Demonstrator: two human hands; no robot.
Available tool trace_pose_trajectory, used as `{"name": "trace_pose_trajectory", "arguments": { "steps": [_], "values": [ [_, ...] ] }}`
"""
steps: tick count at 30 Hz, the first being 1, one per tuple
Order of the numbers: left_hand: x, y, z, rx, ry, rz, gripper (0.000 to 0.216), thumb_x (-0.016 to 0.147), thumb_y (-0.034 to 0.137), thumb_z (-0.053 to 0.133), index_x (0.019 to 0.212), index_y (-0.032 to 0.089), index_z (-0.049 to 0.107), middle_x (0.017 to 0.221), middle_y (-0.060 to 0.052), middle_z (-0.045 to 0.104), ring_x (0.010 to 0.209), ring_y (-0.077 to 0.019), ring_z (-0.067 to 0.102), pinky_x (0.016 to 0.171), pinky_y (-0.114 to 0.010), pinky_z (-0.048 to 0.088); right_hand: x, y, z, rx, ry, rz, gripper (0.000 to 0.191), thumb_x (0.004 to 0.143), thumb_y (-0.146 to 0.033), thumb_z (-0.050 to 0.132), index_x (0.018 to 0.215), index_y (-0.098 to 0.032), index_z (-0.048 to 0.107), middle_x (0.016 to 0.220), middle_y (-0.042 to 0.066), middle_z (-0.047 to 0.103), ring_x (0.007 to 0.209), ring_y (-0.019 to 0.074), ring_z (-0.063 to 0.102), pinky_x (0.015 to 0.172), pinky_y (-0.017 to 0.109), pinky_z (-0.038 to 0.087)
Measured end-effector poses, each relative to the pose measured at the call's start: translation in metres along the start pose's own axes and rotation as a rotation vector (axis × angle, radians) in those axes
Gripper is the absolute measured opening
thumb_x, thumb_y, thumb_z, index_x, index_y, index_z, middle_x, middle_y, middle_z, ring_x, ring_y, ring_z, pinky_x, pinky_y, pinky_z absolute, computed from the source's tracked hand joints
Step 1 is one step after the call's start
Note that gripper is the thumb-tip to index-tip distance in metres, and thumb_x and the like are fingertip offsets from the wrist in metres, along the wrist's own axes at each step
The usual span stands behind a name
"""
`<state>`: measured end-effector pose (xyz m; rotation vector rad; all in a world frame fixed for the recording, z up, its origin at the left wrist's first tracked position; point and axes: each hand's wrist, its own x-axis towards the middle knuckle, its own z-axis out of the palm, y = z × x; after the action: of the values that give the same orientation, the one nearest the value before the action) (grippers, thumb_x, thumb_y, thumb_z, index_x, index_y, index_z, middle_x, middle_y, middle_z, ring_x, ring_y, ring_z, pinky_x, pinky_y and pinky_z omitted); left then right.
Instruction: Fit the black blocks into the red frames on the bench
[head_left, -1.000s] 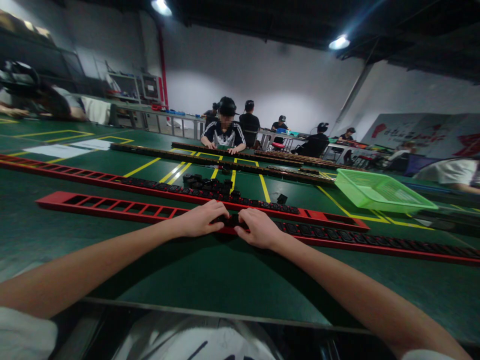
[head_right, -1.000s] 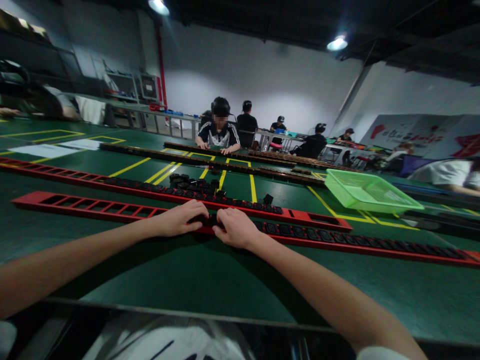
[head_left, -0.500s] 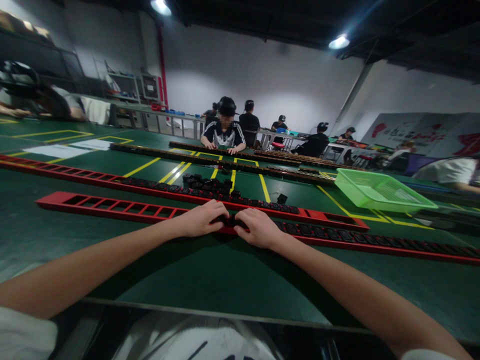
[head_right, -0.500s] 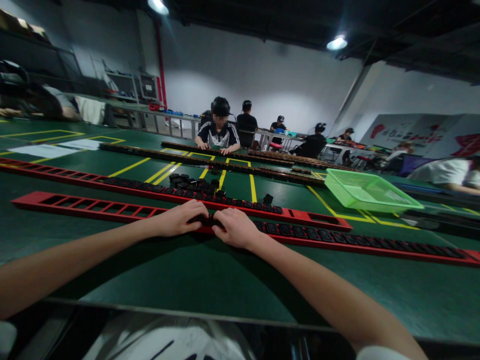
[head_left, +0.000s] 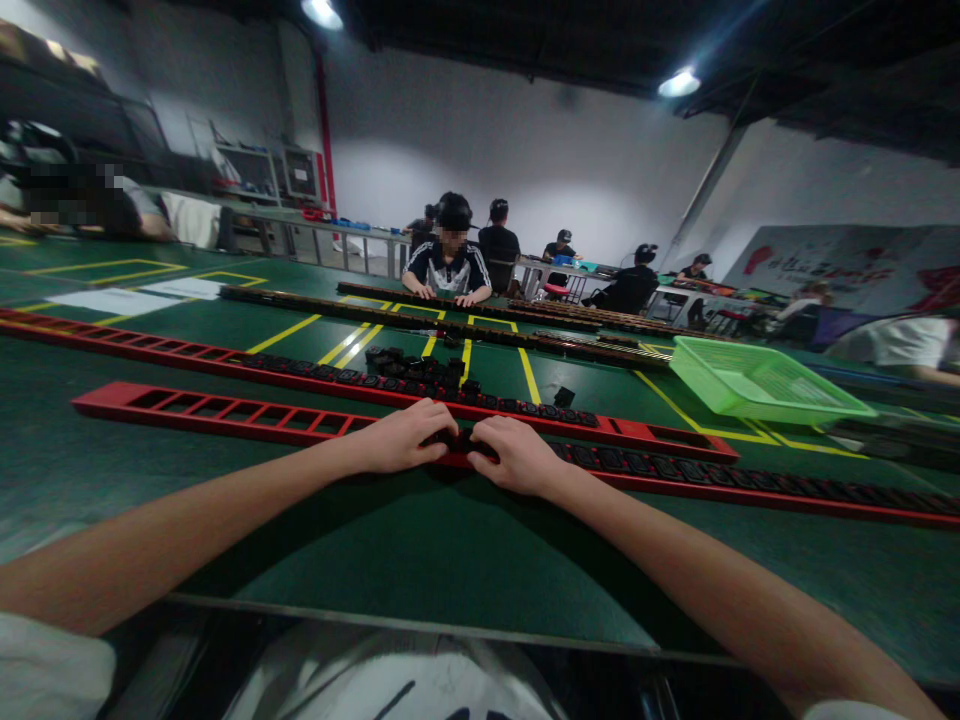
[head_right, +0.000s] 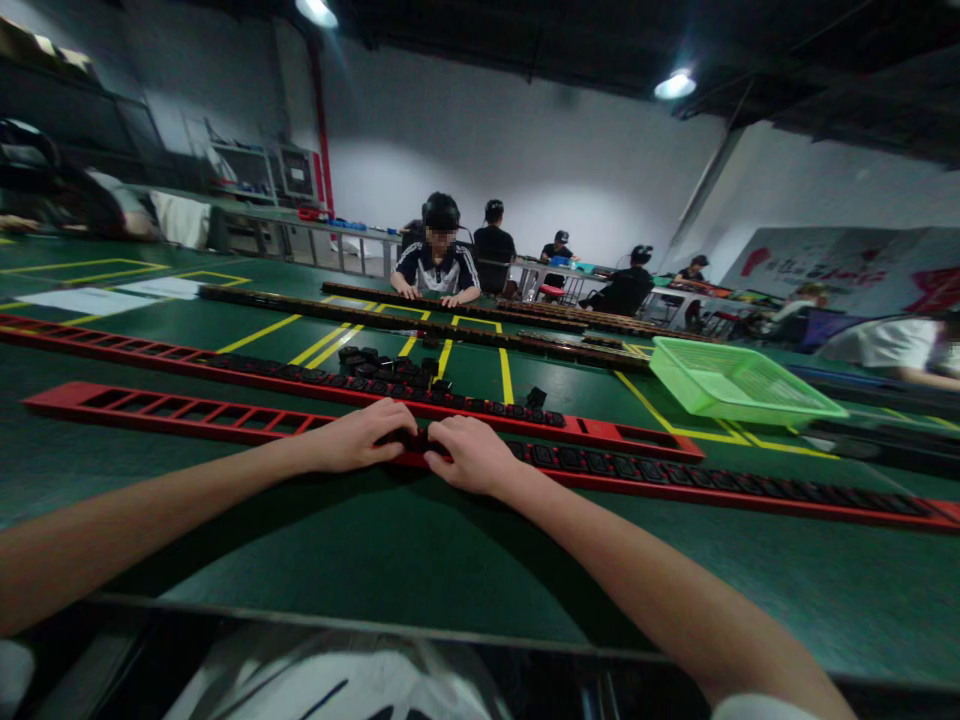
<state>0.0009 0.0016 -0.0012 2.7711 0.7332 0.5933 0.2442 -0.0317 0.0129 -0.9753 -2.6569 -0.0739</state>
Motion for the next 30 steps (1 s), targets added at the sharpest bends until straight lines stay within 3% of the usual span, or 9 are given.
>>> {"name": "trace_pose_trajectory", "arguments": {
  "steps": [10, 15, 21, 30],
  "values": [
    [0.000, 0.000, -0.001, -0.009, -0.004, -0.005, 0.020, 0.093, 0.027, 0.053, 0.111, 0.021, 0.059, 0.111, -0.007, 0.060, 0.107, -0.0244, 0.051, 0.095, -0.039, 0.042, 0.000, 0.000, 0.001, -0.044, -0.020, -0.020, 0.014, 0.093, -0.028, 0.059, 0.099, -0.016, 0.061, 0.097, 0.009, 0.068, 0.090, 0.0210, 0.062, 0.082, 0.032, 0.046],
    [0.000, 0.000, -0.001, -0.004, -0.001, -0.007, 0.021, 0.092, 0.025, 0.053, 0.112, 0.021, 0.059, 0.111, -0.007, 0.060, 0.107, -0.0246, 0.051, 0.096, -0.039, 0.042, -0.001, -0.004, 0.002, -0.164, -0.056, -0.048, 0.026, 0.095, -0.031, 0.056, 0.115, -0.015, 0.059, 0.109, 0.013, 0.067, 0.098, 0.0244, 0.062, 0.088, 0.037, 0.046],
    [0.001, 0.003, -0.003, -0.024, 0.001, -0.003, 0.024, 0.101, 0.026, 0.039, 0.109, 0.020, 0.061, 0.108, -0.007, 0.061, 0.105, -0.0231, 0.051, 0.095, -0.038, 0.042, -0.001, -0.005, 0.003, -0.218, -0.083, -0.055, 0.030, 0.096, -0.032, 0.053, 0.120, -0.015, 0.058, 0.115, 0.014, 0.066, 0.103, 0.0258, 0.062, 0.090, 0.039, 0.046],
    [0.005, -0.010, -0.001, -0.045, 0.021, 0.029, 0.015, 0.095, 0.026, 0.055, 0.104, 0.019, 0.065, 0.103, -0.006, 0.065, 0.101, -0.0220, 0.056, 0.093, -0.036, 0.043, 0.001, -0.006, 0.003, -0.191, -0.083, -0.005, 0.039, 0.095, -0.033, 0.055, 0.128, -0.012, 0.055, 0.118, 0.015, 0.067, 0.105, 0.0273, 0.062, 0.093, 0.040, 0.046]
  ]
}}
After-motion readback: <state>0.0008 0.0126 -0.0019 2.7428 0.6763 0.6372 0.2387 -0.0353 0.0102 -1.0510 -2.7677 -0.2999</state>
